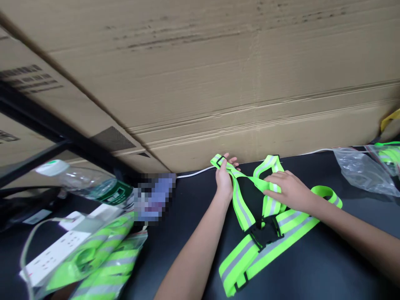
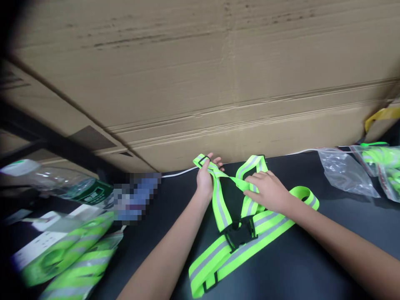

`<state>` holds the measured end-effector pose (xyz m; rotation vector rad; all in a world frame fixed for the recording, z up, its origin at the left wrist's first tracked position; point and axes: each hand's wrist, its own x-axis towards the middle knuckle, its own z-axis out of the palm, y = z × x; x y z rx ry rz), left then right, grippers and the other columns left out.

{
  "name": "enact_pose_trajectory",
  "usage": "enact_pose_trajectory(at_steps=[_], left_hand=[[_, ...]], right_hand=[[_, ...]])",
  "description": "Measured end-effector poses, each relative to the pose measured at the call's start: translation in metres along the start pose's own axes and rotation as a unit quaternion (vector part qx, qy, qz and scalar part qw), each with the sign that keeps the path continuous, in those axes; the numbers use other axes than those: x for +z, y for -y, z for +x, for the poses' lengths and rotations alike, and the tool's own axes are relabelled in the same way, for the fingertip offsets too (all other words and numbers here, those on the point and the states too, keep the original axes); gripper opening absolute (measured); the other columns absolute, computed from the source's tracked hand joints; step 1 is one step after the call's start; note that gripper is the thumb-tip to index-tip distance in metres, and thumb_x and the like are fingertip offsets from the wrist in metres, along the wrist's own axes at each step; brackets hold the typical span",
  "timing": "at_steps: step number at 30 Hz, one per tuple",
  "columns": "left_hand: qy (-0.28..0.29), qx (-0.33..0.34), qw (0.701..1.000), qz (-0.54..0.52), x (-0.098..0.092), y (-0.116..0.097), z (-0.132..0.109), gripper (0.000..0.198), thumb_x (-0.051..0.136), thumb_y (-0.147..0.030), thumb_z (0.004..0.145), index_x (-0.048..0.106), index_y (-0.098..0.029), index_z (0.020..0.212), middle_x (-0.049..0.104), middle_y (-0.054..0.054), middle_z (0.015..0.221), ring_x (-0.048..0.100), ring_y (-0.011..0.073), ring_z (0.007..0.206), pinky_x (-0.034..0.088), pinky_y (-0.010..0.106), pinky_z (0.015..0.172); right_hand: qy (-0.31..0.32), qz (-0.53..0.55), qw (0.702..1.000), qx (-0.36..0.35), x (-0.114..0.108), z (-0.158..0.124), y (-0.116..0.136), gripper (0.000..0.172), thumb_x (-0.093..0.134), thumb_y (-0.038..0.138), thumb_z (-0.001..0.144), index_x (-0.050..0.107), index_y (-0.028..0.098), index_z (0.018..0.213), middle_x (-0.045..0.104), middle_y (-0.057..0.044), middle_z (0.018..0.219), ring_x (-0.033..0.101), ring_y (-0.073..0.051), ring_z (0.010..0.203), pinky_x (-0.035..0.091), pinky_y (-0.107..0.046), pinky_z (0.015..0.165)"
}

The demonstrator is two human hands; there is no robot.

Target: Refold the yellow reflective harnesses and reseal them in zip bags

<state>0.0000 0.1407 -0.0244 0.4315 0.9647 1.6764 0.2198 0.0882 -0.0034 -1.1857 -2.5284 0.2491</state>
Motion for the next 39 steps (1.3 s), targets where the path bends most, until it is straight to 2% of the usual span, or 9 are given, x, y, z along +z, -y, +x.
enact_pose_trajectory(at_steps=[6,11,15,19,23,26,31,35,39], left_hand=[[-0.086,0.06,0.993,0.056,-0.013,-0.01,0.019,0.03,0.069,-0.033,0.083,0.072,-0.021,0.111,0.057,-0.004,0.068,0.055,0.0109,0.059,0.044,0.023,0.062],[-0.077,0.023,0.991,0.107,-0.018,-0.011,0.025,0.019,0.08,-0.025,0.071,0.073,-0.014,0.086,0.062,-0.001,0.067,0.058,0.0129,0.057,0.047,0.026,0.059],[-0.045,-0.015,0.989,0.137,-0.023,-0.013,0.024,0.021,0.086,-0.017,0.062,0.068,-0.013,0.072,0.069,0.005,0.068,0.066,0.0184,0.06,0.054,0.032,0.064],[0.008,-0.039,0.985,0.165,-0.026,-0.017,0.022,0.028,0.09,-0.011,0.055,0.07,-0.011,0.075,0.072,0.007,0.068,0.071,0.0229,0.064,0.058,0.036,0.068],[0.04,-0.041,0.984,0.169,-0.026,-0.016,0.022,0.02,0.085,-0.011,0.063,0.067,-0.013,0.072,0.072,0.008,0.067,0.073,0.0242,0.066,0.06,0.038,0.07],[0.046,-0.041,0.984,0.169,-0.026,-0.012,0.024,0.015,0.078,-0.01,0.069,0.064,-0.015,0.07,0.07,0.01,0.064,0.073,0.0268,0.068,0.061,0.041,0.071],[0.025,0.004,0.977,0.211,-0.025,-0.008,0.028,0.016,0.071,-0.01,0.072,0.058,-0.018,0.071,0.067,0.007,0.063,0.074,0.0285,0.077,0.06,0.043,0.075],[-0.012,0.098,0.945,0.313,-0.023,-0.013,0.022,0.021,0.078,-0.012,0.066,0.059,-0.02,0.071,0.069,0.011,0.086,0.064,0.0364,0.113,0.053,0.049,0.093],[-0.037,0.203,0.889,0.409,-0.012,-0.019,0.003,0.053,0.088,-0.011,0.051,0.065,-0.017,0.098,0.054,0.019,0.137,0.025,0.0451,0.146,0.029,0.055,0.116]], right_hand=[[-0.042,-0.19,0.975,-0.104,0.011,-0.013,0.007,0.04,0.051,0.001,0.09,0.069,0.018,0.122,0.066,-0.007,0.095,0.062,-0.021,0.085,0.038,-0.035,0.077],[0.003,-0.223,0.971,-0.091,0.013,-0.016,0.012,0.034,0.049,0.023,0.101,0.064,0.014,0.13,0.066,-0.012,0.099,0.061,-0.028,0.091,0.042,-0.041,0.08],[0.036,-0.141,0.987,-0.074,0.0,-0.018,0.013,0.049,0.038,0.041,0.106,0.053,0.011,0.142,0.067,-0.016,0.117,0.06,-0.031,0.108,0.047,-0.048,0.09],[0.058,-0.038,0.996,-0.058,-0.016,-0.027,0.011,0.05,0.036,0.042,0.107,0.045,0.014,0.147,0.06,-0.013,0.139,0.053,-0.026,0.132,0.046,-0.045,0.107],[0.018,-0.13,0.987,-0.097,-0.012,-0.047,0.008,0.038,0.044,0.028,0.102,0.06,0.015,0.134,0.056,-0.016,0.146,0.041,-0.035,0.144,0.032,-0.06,0.117],[0.019,-0.146,0.981,-0.126,-0.008,-0.063,0.01,0.042,0.047,0.015,0.097,0.059,0.017,0.137,0.058,-0.014,0.146,0.049,-0.032,0.139,0.038,-0.056,0.116],[0.052,-0.109,0.985,-0.125,-0.015,-0.077,0.013,0.048,0.045,0.031,0.102,0.048,0.02,0.148,0.047,-0.008,0.156,0.042,-0.025,0.145,0.04,-0.05,0.117],[0.062,-0.102,0.986,-0.118,-0.012,-0.08,0.018,0.056,0.044,0.041,0.102,0.044,0.016,0.152,0.042,-0.011,0.158,0.038,-0.027,0.147,0.037,-0.051,0.118],[0.041,-0.135,0.983,-0.118,0.0,-0.082,0.025,0.066,0.042,0.052,0.102,0.043,0.007,0.151,0.04,-0.019,0.158,0.036,-0.034,0.148,0.033,-0.058,0.118]])
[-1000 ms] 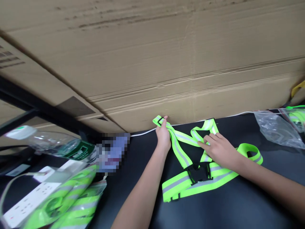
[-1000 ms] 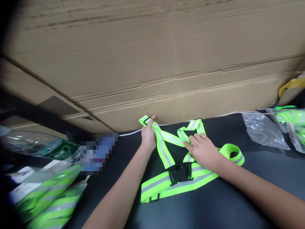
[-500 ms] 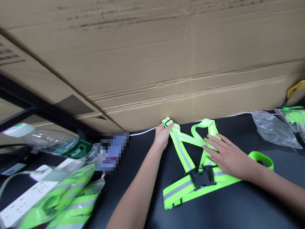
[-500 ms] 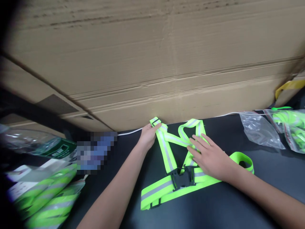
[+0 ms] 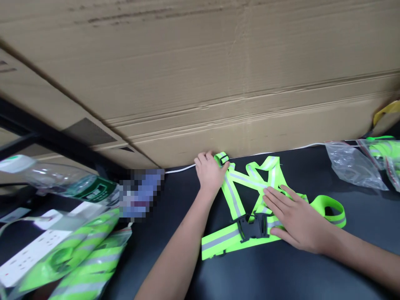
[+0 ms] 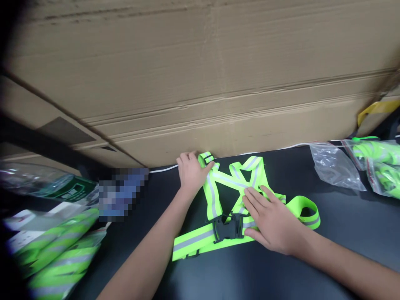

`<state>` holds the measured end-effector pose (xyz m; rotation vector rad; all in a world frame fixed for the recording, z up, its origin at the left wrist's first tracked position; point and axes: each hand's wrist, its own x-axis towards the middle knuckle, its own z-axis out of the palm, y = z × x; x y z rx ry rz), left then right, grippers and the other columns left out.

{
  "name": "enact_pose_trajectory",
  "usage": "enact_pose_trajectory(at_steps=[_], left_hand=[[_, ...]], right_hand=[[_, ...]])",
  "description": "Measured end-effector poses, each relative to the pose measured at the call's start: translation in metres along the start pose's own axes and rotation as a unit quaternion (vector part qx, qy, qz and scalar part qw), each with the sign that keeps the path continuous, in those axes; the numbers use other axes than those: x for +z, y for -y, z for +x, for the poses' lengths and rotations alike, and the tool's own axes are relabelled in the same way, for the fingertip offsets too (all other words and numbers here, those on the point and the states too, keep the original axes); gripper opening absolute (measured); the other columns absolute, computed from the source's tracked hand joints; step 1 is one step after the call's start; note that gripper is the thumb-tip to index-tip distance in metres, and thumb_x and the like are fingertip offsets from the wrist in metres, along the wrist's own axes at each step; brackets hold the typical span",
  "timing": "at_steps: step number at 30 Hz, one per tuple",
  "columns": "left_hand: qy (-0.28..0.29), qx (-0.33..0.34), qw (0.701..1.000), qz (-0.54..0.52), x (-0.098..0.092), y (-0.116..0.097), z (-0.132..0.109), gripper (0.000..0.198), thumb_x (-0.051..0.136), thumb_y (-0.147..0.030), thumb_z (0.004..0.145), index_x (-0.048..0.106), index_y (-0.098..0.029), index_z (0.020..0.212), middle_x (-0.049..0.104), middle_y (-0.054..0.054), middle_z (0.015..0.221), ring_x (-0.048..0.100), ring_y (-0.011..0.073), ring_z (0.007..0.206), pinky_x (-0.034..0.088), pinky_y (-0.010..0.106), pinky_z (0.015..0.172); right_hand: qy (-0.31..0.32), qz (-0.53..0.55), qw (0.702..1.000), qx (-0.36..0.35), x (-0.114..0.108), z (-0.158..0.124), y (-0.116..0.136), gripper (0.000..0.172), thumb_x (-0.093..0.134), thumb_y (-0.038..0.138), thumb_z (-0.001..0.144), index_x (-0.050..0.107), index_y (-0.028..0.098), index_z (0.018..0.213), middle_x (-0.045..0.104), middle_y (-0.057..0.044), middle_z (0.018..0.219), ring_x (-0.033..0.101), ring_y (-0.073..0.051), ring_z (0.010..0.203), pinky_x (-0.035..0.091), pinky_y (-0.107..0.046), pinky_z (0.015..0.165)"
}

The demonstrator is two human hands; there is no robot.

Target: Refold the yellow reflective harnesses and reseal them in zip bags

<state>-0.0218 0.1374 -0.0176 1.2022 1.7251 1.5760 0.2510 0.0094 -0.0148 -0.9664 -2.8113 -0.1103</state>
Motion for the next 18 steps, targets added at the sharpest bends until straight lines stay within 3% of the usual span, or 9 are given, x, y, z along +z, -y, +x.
enact_pose_trajectory(at_steps=[2,4,5,7,8,9,12,15,18], left_hand=[[-0.008,0.085,0.991,0.103,0.0,-0.013,-0.011,0.073,0.088,-0.012,0.053,0.06,-0.014,0.121,0.043,0.023,0.149,0.02,0.0482,0.146,0.018,0.059,0.119],[0.045,0.177,0.961,0.208,-0.002,-0.03,-0.026,0.068,0.082,-0.016,0.066,0.057,-0.013,0.129,0.049,0.024,0.143,0.033,0.0492,0.14,0.019,0.063,0.116],[0.105,0.21,0.943,0.237,-0.004,-0.04,-0.035,0.056,0.077,-0.02,0.073,0.06,-0.014,0.126,0.056,0.022,0.135,0.041,0.0477,0.134,0.025,0.063,0.114],[0.284,0.25,0.895,0.238,-0.011,-0.058,-0.06,0.031,0.067,-0.029,0.087,0.066,-0.019,0.117,0.067,0.016,0.116,0.057,0.0407,0.119,0.038,0.057,0.107],[0.372,0.267,0.852,0.253,-0.016,-0.066,-0.074,0.031,0.061,-0.035,0.093,0.065,-0.022,0.121,0.067,0.014,0.118,0.058,0.0378,0.12,0.04,0.056,0.107],[0.417,0.279,0.821,0.272,-0.02,-0.072,-0.088,0.033,0.057,-0.039,0.096,0.064,-0.023,0.124,0.066,0.013,0.124,0.055,0.0371,0.126,0.038,0.056,0.109],[0.483,0.289,0.772,0.296,-0.032,-0.076,-0.123,0.055,0.056,-0.053,0.096,0.052,-0.024,0.142,0.061,0.014,0.139,0.049,0.0376,0.135,0.034,0.06,0.114],[0.508,0.282,0.751,0.313,-0.039,-0.064,-0.138,0.082,0.059,-0.062,0.092,0.028,-0.023,0.158,0.052,0.018,0.148,0.049,0.038,0.136,0.039,0.06,0.111],[0.512,0.287,0.736,0.337,-0.04,-0.052,-0.137,0.077,0.055,-0.058,0.095,0.028,-0.023,0.158,0.05,0.017,0.149,0.045,0.0372,0.139,0.037,0.06,0.113]], right_hand=[[-0.012,-0.016,1.0,0.003,0.004,0.0,0.004,0.067,0.041,0.051,0.102,0.044,0.003,0.149,0.041,-0.022,0.156,0.035,-0.037,0.147,0.031,-0.06,0.118],[-0.019,-0.017,1.0,0.005,0.005,-0.001,0.006,0.065,0.041,0.05,0.103,0.046,0.003,0.148,0.042,-0.022,0.156,0.036,-0.037,0.147,0.031,-0.061,0.118],[-0.021,-0.012,1.0,0.007,0.005,-0.001,0.006,0.065,0.041,0.05,0.103,0.046,0.004,0.148,0.042,-0.022,0.156,0.037,-0.037,0.147,0.031,-0.062,0.118],[-0.02,0.004,1.0,0.009,0.005,-0.002,0.005,0.063,0.04,0.049,0.103,0.045,0.005,0.148,0.042,-0.022,0.156,0.037,-0.037,0.146,0.032,-0.062,0.117],[-0.016,0.015,1.0,0.01,0.005,-0.002,0.004,0.063,0.04,0.048,0.103,0.044,0.006,0.149,0.041,-0.022,0.156,0.037,-0.037,0.146,0.032,-0.062,0.117],[-0.01,0.028,0.999,0.011,0.004,-0.002,0.003,0.063,0.04,0.049,0.103,0.044,0.006,0.149,0.04,-0.023,0.157,0.037,-0.037,0.147,0.032,-0.062,0.116],[0.009,0.078,0.997,0.017,0.0,0.001,-0.001,0.061,0.039,0.046,0.103,0.045,0.004,0.146,0.043,-0.024,0.155,0.036,-0.035,0.147,0.031,-0.06,0.118],[0.003,0.149,0.989,0.009,-0.014,0.003,-0.009,0.049,0.038,0.035,0.104,0.047,0.007,0.143,0.049,-0.02,0.151,0.04,-0.028,0.146,0.035,-0.051,0.119],[-0.07,0.199,0.977,0.015,-0.033,-0.006,-0.025,0.041,0.037,0.023,0.102,0.047,0.014,0.141,0.053,-0.015,0.148,0.042,-0.023,0.144,0.039,-0.046,0.118]])
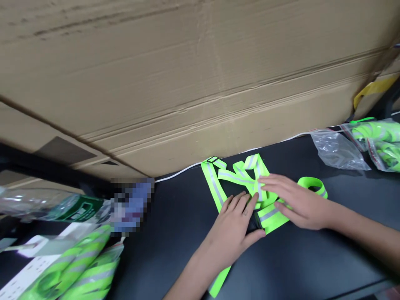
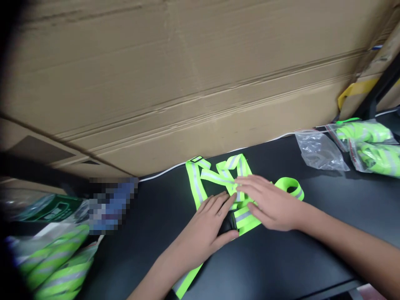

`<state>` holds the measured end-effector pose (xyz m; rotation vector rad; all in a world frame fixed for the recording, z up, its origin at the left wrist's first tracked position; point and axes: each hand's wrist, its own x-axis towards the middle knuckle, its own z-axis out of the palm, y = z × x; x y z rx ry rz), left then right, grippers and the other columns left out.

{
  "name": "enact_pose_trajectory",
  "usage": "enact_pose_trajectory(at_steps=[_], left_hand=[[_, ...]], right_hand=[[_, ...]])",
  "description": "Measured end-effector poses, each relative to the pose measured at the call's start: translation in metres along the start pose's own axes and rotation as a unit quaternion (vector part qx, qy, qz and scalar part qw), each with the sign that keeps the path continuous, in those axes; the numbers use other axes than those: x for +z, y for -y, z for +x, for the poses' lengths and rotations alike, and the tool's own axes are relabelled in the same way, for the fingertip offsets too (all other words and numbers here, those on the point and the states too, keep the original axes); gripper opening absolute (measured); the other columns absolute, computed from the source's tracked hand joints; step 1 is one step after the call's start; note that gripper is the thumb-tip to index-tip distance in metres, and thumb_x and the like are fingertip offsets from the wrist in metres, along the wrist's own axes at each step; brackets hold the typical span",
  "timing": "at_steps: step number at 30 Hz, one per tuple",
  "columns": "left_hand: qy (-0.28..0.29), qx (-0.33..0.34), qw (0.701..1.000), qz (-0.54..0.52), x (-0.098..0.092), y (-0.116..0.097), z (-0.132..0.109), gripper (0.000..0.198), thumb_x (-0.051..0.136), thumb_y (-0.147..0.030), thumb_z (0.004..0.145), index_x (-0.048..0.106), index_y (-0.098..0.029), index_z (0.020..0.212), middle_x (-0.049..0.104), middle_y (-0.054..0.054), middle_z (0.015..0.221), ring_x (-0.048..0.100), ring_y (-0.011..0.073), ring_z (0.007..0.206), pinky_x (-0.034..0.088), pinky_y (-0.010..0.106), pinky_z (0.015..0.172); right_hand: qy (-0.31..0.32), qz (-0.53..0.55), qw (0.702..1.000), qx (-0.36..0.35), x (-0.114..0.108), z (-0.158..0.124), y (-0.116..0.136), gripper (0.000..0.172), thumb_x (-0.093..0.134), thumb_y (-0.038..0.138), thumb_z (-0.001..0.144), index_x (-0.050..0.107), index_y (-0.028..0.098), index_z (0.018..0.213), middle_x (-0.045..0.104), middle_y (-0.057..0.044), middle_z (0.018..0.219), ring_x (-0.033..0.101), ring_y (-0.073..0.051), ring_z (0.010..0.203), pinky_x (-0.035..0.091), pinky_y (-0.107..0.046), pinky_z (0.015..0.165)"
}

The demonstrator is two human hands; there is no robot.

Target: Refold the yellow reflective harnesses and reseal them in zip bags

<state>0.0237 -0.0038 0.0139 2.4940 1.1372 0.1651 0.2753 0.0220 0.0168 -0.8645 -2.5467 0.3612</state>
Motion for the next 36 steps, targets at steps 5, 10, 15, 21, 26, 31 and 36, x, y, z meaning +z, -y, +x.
enact_pose_trajectory(at_steps=[5,10,15,21,26,31,36], left_hand=[[0.027,0.001,1.0,0.012,-0.001,0.004,-0.001,0.068,0.052,-0.055,0.097,0.035,-0.026,0.156,0.049,0.016,0.149,0.04,0.0386,0.142,0.035,0.063,0.113],[0.009,0.008,1.0,0.007,0.0,0.004,0.0,0.064,0.054,-0.054,0.096,0.042,-0.027,0.152,0.052,0.014,0.144,0.043,0.0392,0.138,0.035,0.064,0.112],[-0.011,0.014,1.0,0.002,0.003,0.006,0.001,0.067,0.058,-0.058,0.092,0.045,-0.027,0.15,0.054,0.014,0.142,0.044,0.04,0.136,0.035,0.064,0.111],[-0.008,0.004,1.0,-0.009,0.003,0.005,0.0,0.077,0.068,-0.059,0.084,0.045,-0.026,0.15,0.053,0.015,0.143,0.043,0.0413,0.137,0.033,0.065,0.112],[-0.019,0.005,1.0,-0.021,0.004,0.006,-0.001,0.075,0.07,-0.056,0.084,0.046,-0.029,0.15,0.053,0.014,0.142,0.043,0.0407,0.137,0.032,0.064,0.113],[-0.016,0.008,1.0,-0.022,0.006,0.007,-0.002,0.077,0.069,-0.057,0.085,0.043,-0.03,0.152,0.05,0.014,0.145,0.041,0.0405,0.138,0.032,0.063,0.113],[-0.011,0.009,1.0,-0.006,0.006,0.006,-0.003,0.079,0.069,-0.058,0.085,0.04,-0.03,0.154,0.049,0.014,0.147,0.039,0.0403,0.14,0.031,0.064,0.113]], right_hand=[[-0.153,-0.03,0.948,0.276,-0.031,-0.049,-0.031,0.039,0.044,0.04,0.101,0.055,0.021,0.134,0.065,-0.015,0.131,0.063,-0.032,0.118,0.052,-0.054,0.098],[-0.107,0.045,0.913,0.392,-0.029,-0.09,-0.037,0.043,0.046,0.058,0.097,0.069,0.025,0.112,0.074,-0.009,0.113,0.071,-0.032,0.103,0.058,-0.048,0.088],[-0.023,0.193,0.904,0.38,-0.027,-0.077,-0.019,0.035,0.05,0.055,0.097,0.065,0.024,0.102,0.071,-0.005,0.089,0.068,-0.022,0.075,0.057,-0.034,0.066],[-0.158,-0.092,0.962,0.205,-0.029,-0.065,-0.002,0.027,0.059,0.032,0.093,0.058,0.026,0.12,0.066,-0.01,0.122,0.062,-0.03,0.111,0.05,-0.047,0.093],[0.038,-0.154,0.986,0.042,-0.019,-0.054,0.014,0.038,0.061,0.036,0.093,0.06,0.025,0.129,0.069,-0.009,0.121,0.058,-0.031,0.113,0.042,-0.049,0.095],[0.08,-0.181,0.978,0.07,-0.016,-0.046,0.007,0.026,0.061,0.027,0.089,0.066,0.025,0.115,0.066,-0.009,0.099,0.057,-0.027,0.092,0.04,-0.044,0.083],[0.115,-0.173,0.976,0.068,-0.028,-0.039,0.003,0.029,0.068,0.019,0.071,0.064,0.025,0.099,0.061,-0.009,0.101,0.054,-0.03,0.095,0.038,-0.047,0.085]])
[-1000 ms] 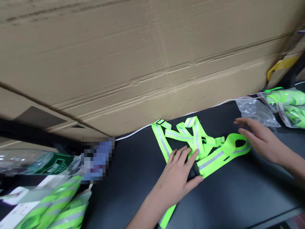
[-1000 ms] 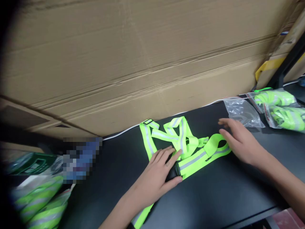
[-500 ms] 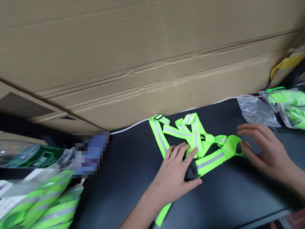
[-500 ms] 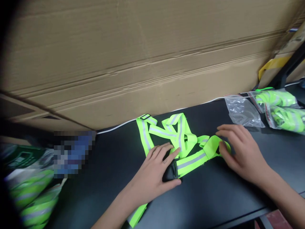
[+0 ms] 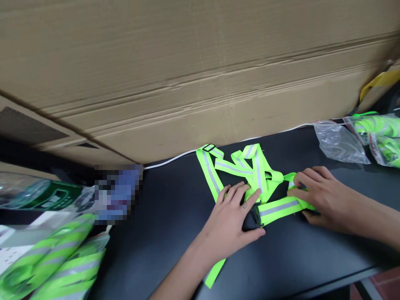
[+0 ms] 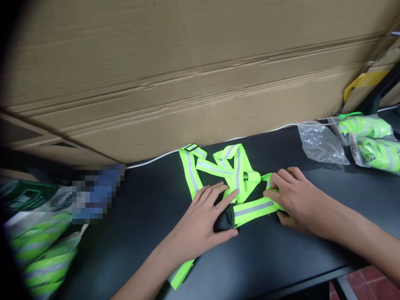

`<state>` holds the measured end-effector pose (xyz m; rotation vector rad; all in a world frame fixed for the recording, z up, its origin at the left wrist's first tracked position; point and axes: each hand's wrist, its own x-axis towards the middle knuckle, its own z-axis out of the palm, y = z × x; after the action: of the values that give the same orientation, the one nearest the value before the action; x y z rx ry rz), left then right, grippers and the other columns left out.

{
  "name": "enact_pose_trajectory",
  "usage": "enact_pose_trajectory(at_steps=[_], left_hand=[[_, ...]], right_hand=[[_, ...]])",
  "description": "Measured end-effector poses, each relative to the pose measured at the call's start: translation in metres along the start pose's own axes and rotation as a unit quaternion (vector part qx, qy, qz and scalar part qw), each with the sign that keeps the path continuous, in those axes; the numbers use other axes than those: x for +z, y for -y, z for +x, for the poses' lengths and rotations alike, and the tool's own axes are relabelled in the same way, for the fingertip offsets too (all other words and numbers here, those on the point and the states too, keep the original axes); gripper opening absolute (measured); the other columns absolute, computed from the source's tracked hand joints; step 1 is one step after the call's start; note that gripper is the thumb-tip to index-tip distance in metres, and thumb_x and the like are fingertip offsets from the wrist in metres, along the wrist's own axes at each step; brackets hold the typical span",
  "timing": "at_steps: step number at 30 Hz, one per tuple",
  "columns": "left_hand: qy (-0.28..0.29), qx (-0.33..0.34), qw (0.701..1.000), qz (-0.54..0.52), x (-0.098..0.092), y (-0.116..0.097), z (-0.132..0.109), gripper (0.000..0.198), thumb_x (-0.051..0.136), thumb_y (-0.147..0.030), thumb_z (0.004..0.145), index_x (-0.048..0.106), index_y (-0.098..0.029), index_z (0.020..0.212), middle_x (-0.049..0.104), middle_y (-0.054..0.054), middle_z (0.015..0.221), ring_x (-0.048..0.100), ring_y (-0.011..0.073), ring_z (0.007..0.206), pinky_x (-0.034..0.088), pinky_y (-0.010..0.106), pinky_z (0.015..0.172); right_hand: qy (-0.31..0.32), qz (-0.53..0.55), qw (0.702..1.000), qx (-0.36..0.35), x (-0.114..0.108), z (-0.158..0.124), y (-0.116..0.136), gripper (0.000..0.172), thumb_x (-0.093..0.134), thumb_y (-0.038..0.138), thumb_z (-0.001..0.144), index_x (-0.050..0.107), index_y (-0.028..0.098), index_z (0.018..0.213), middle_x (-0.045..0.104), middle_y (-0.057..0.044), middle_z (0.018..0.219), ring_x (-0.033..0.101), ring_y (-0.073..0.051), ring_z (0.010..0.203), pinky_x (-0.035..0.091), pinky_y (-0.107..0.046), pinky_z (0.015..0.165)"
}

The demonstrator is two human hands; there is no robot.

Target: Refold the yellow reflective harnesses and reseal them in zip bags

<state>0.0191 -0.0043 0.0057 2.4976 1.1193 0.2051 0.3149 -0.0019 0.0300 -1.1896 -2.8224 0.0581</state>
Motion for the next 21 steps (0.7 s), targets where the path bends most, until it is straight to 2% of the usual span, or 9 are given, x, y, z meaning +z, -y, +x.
enact_pose_trajectory(at_steps=[3,7,10,13,15,17,19,21], left_hand=[[0.002,-0.003,1.0,0.011,-0.002,-0.002,0.0,0.078,0.07,-0.055,0.086,0.041,-0.029,0.153,0.049,0.013,0.147,0.039,0.0396,0.14,0.032,0.063,0.114],[0.014,-0.006,1.0,0.016,-0.004,-0.004,0.001,0.078,0.07,-0.055,0.086,0.042,-0.028,0.153,0.048,0.014,0.147,0.039,0.0384,0.141,0.032,0.062,0.114],[0.018,-0.006,1.0,0.018,-0.004,-0.004,0.002,0.077,0.07,-0.056,0.086,0.042,-0.029,0.153,0.047,0.014,0.147,0.038,0.0382,0.141,0.032,0.063,0.114],[0.022,-0.008,1.0,0.021,-0.004,-0.004,0.001,0.076,0.07,-0.055,0.086,0.043,-0.029,0.152,0.047,0.015,0.147,0.037,0.0382,0.142,0.031,0.063,0.114],[0.022,-0.007,1.0,0.022,-0.003,-0.004,0.0,0.076,0.07,-0.056,0.086,0.043,-0.029,0.152,0.047,0.015,0.147,0.037,0.0382,0.142,0.03,0.063,0.115],[0.02,-0.004,1.0,0.022,-0.002,-0.004,-0.001,0.076,0.07,-0.056,0.086,0.043,-0.029,0.152,0.047,0.014,0.147,0.037,0.038,0.142,0.03,0.063,0.115],[0.017,-0.004,1.0,0.022,-0.002,-0.004,0.0,0.077,0.07,-0.056,0.086,0.042,-0.03,0.153,0.047,0.014,0.147,0.037,0.0378,0.142,0.03,0.063,0.115],[0.018,-0.006,1.0,0.021,-0.001,-0.003,0.0,0.077,0.07,-0.055,0.086,0.041,-0.03,0.153,0.047,0.014,0.147,0.037,0.0379,0.142,0.03,0.064,0.115]], right_hand=[[0.028,0.05,0.998,-0.01,-0.012,0.005,-0.008,0.031,0.067,0.015,0.068,0.061,0.023,0.097,0.059,-0.01,0.111,0.054,-0.032,0.104,0.039,-0.048,0.09],[0.045,0.192,0.98,-0.033,-0.02,0.01,-0.029,0.018,0.069,0.02,0.075,0.06,0.024,0.09,0.057,-0.008,0.126,0.053,-0.029,0.115,0.041,-0.046,0.095],[0.028,0.275,0.96,-0.042,-0.013,0.01,-0.039,0.018,0.07,0.023,0.078,0.058,0.024,0.09,0.064,-0.007,0.119,0.058,-0.026,0.113,0.045,-0.041,0.092],[-0.013,0.191,0.978,-0.083,-0.005,0.008,-0.033,0.024,0.064,0.017,0.082,0.06,0.024,0.105,0.069,-0.006,0.111,0.059,-0.025,0.112,0.041,-0.044,0.101],[-0.033,0.085,0.988,-0.125,-0.003,0.006,-0.024,0.039,0.057,0.013,0.088,0.057,0.022,0.125,0.069,-0.008,0.12,0.056,-0.028,0.121,0.03,-0.05,0.11],[-0.036,0.009,0.988,-0.149,-0.004,0.005,-0.016,0.051,0.052,0.01,0.09,0.051,0.019,0.14,0.067,-0.011,0.127,0.054,-0.03,0.124,0.023,-0.052,0.114],[-0.017,-0.006,0.989,-0.149,-0.006,0.005,-0.014,0.053,0.053,0.011,0.088,0.051,0.019,0.141,0.068,-0.011,0.12,0.056,-0.031,0.115,0.026,-0.053,0.11],[0.002,0.017,0.992,-0.128,-0.008,0.004,-0.017,0.048,0.061,0.017,0.085,0.057,0.02,0.133,0.069,-0.009,0.109,0.058,-0.03,0.104,0.034,-0.051,0.101]])
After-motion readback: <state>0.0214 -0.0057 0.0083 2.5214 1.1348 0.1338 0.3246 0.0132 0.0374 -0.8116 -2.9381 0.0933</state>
